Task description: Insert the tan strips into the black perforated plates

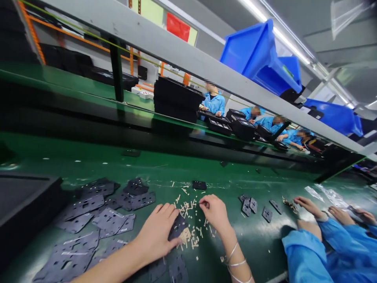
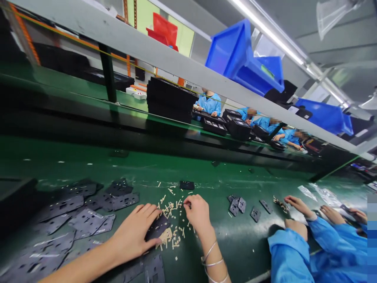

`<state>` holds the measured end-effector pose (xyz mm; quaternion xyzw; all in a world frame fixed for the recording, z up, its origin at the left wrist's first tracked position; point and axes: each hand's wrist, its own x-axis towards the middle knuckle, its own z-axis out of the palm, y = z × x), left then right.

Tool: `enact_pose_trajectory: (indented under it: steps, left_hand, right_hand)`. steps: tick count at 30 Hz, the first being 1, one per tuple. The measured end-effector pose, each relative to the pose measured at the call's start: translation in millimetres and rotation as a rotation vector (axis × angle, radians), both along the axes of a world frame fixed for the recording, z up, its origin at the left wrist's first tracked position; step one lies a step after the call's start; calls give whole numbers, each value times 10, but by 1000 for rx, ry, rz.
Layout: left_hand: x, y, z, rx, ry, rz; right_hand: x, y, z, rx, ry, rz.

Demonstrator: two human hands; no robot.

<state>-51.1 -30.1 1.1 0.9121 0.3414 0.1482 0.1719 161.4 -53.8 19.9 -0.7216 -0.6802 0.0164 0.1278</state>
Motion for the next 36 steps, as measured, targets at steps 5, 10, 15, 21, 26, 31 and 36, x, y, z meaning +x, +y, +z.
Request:
enact_pose_trajectory:
  steps: [5, 10, 15, 21, 26, 31, 36]
  left_hand:
    - [192, -74, -51, 25, 56, 38]
    - [103, 29, 5, -94, 16, 35]
    - [7, 130, 53, -140, -23, 5]
    - [2, 176, -38, -38, -43, -64]
    - [-69, 225, 55, 14, 82, 5]
    - [-13, 330, 195, -167, -186, 38]
    - [221, 383, 104, -441, -346, -67]
  right_hand:
    - [-30, 174, 21, -107, -187, 28]
    - [-185, 201, -44, -191, -294, 68]
    - [-250, 208, -86, -190, -270, 45]
    - [-166, 180, -78, -81, -28, -80]
    - [-103, 188, -65, -61, 404, -84]
    - [-133, 189, -95, -122, 823, -6]
    - [-368, 118, -106, -99, 986, -27]
